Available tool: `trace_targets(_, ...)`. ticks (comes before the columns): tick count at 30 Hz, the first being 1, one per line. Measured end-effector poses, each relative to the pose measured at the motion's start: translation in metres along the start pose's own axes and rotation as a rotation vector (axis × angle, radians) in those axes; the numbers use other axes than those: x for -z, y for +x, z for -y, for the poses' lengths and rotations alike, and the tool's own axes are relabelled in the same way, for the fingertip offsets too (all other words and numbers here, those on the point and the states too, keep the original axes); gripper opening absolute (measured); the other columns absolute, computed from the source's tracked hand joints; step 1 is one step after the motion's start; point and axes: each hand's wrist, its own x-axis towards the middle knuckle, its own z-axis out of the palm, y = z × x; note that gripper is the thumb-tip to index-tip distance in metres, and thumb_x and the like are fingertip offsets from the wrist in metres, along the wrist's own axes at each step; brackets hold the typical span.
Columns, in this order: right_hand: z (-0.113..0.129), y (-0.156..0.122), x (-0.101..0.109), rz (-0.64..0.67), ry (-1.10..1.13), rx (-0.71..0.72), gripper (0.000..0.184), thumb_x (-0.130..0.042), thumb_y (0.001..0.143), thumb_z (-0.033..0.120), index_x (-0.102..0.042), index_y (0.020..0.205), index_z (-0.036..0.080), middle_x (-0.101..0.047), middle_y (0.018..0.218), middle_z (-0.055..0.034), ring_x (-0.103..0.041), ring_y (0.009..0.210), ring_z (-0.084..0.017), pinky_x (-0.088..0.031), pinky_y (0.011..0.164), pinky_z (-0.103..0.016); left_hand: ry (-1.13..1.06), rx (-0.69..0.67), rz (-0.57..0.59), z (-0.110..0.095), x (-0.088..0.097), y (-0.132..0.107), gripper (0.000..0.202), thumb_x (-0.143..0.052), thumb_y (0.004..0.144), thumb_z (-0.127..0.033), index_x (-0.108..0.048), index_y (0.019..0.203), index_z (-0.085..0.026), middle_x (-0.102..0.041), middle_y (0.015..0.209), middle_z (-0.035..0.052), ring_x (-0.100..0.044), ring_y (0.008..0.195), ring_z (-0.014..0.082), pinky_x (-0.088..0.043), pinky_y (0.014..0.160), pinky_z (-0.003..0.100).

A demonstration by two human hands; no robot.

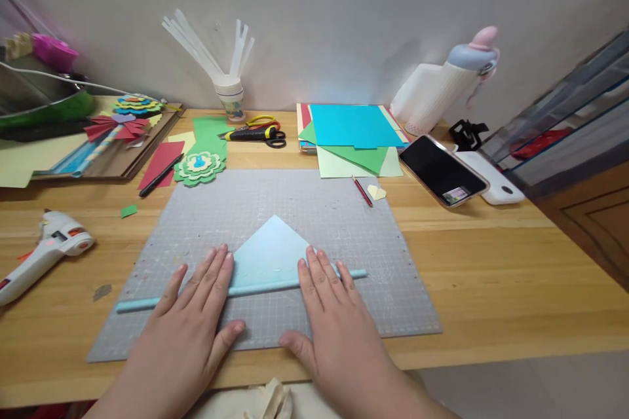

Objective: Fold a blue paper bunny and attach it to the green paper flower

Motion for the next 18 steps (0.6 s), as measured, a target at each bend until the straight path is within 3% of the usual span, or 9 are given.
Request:
trace_targets(4,0.001,0.002,-0.006,0.027,0.010,-0.026,0.079,-0.036,0.094,0.055,-0.014,0.151,0.005,-0.027,0.153,-0.0210,-0.019,0.144,-0.031,-0.032,0.108,-0.051,-0.021,0.016,-0.010,0.000,0.001,0.003,0.079,-0.037,0.088,-0.056,-0.032,0.143,0.000,-0.036,0.149,0.0215,-0.034,0.138,0.0308,-0.021,0.111,0.048)
trace_targets(8,0.002,0.008,-0.006,-0.007,0.007,-0.049,0.083,-0.032,0.095,0.055,-0.002,0.151,0.002,-0.024,0.153,-0.0249,-0.015,0.144,-0.033,-0.034,0.108,-0.053,-0.018,0.048,0.000,0.001,0.001,0.009,0.072,-0.031,0.091,-0.051,-0.035,0.141,0.001,-0.038,0.147,0.0221,-0.036,0.137,0.0307,-0.025,0.110,0.049)
trace_targets(18,-0.001,0.019,-0.011,0.023,0.065,-0.128,0.081,-0.032,0.095,0.054,-0.005,0.152,0.004,-0.017,0.155,-0.0244,-0.011,0.145,-0.033,-0.029,0.111,-0.054,0.005,0.147,0.098,0.002,-0.003,0.025,0.064,-0.018,0.096,-0.041,-0.040,0.139,0.001,-0.038,0.146,0.0196,-0.037,0.137,0.0282,-0.034,0.110,0.049)
